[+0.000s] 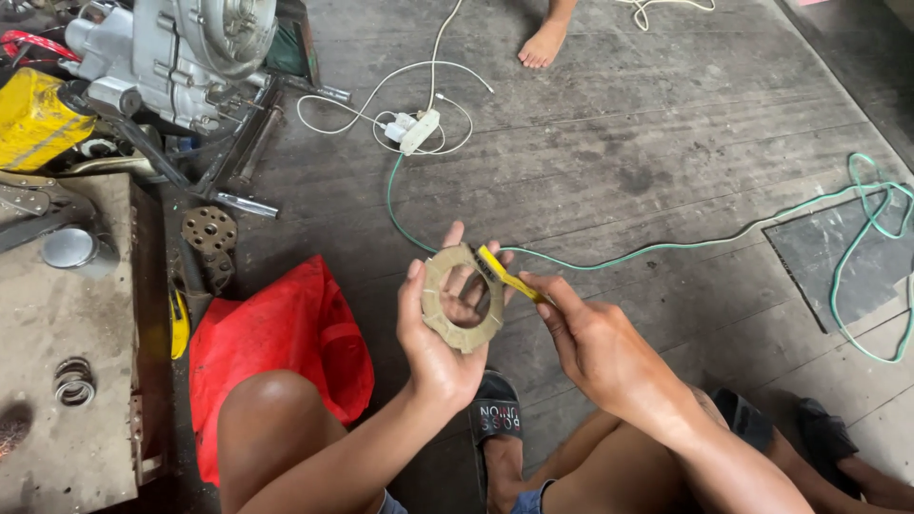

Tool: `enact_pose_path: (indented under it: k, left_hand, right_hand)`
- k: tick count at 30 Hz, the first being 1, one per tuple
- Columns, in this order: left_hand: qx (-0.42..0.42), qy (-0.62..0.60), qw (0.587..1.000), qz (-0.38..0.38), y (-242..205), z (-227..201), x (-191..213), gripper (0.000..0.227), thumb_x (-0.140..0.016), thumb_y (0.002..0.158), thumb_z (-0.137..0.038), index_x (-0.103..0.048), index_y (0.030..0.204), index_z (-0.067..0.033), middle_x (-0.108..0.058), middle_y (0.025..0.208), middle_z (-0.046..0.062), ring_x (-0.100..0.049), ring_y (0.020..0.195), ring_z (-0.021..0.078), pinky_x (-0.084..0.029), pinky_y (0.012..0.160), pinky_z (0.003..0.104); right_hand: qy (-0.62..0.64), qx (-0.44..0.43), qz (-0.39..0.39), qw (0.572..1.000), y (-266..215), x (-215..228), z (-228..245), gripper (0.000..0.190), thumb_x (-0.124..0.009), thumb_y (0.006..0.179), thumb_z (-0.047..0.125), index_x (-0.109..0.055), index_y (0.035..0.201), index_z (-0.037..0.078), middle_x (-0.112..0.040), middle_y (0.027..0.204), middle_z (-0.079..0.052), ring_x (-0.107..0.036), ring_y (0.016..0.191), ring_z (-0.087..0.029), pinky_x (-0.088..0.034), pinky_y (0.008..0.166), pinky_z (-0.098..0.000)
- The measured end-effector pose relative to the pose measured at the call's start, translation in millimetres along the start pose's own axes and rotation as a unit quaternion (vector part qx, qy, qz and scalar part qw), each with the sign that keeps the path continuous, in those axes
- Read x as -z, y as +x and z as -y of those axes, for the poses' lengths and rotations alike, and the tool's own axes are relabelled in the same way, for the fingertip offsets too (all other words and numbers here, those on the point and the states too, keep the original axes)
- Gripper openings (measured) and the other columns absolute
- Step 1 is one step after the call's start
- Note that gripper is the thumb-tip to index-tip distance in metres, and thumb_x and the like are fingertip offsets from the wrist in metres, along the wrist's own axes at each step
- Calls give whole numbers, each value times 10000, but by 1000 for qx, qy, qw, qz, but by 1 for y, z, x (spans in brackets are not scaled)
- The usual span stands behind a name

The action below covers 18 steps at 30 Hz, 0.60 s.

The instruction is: The person holds a circular mechanical part in their left hand and uses a yellow-handled brush in their right hand to scrub the inner and outer surfaces. The person rotates the part to clean different sections while sitting on the floor.

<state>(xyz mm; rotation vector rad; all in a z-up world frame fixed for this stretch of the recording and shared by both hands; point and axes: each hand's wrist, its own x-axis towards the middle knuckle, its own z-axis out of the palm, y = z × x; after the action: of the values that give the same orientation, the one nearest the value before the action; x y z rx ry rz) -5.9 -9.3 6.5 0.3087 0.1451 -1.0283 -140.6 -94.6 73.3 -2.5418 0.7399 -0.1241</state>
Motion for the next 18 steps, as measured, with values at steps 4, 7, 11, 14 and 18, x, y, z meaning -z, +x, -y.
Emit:
enact_pose_path:
  k: [4, 7, 11, 14, 18]
  left_hand:
    - [-40, -25, 999, -11, 13, -9, 4, 763, -449, 891, -527, -515, 1505, -79, -593, 1333, 269, -590, 1243, 429, -468, 1072, 584]
    - [-95, -14, 994, 59, 13, -3, 10, 713, -481, 941, -518, -525, 1491, -65, -641, 1272, 230, -620, 1216, 390, -496, 1033, 556]
    - [-67, 3, 998, 3, 9, -10, -1, 765, -462, 895, -492, -494, 1520, -52, -609, 1297, 266, -605, 1236, 413, -479, 1029, 504]
    - [-70, -2, 997, -10, 11, -13, -2, 786, -447, 878, -504, -484, 1533, -71, -581, 1339, 265, -583, 1268, 425, -467, 1087, 581]
    - [-75, -2, 997, 24, 11, -7, 7, 719, -462, 928, -488, -509, 1508, -66, -625, 1263, 229, -614, 1236, 399, -485, 1067, 580]
  right_hand:
    - [16, 49, 9, 999, -4, -4, -2, 367, -483, 1043, 161, -550, 1402, 125, -419, 518, -42, -376, 422, -181, -363, 453, -339]
    - [17, 33, 15, 999, -2, -3, -2, 374, -472, 1047, 178, -554, 1409, 142, -379, 498, -46, -348, 415, -194, -351, 453, -339]
    - [11, 15, 17, 1000, -3, -7, -4, 364, -466, 1046, 181, -544, 1401, 158, -417, 499, -54, -379, 403, -202, -374, 458, -348]
    - [24, 30, 26, 999, -4, -7, -3, 374, -481, 1043, 172, -552, 1408, 139, -400, 499, -42, -347, 402, -184, -338, 434, -348]
    - [10, 25, 18, 999, -5, -8, -3, 379, -471, 1045, 173, -540, 1416, 138, -389, 480, -51, -333, 398, -191, -324, 435, -353]
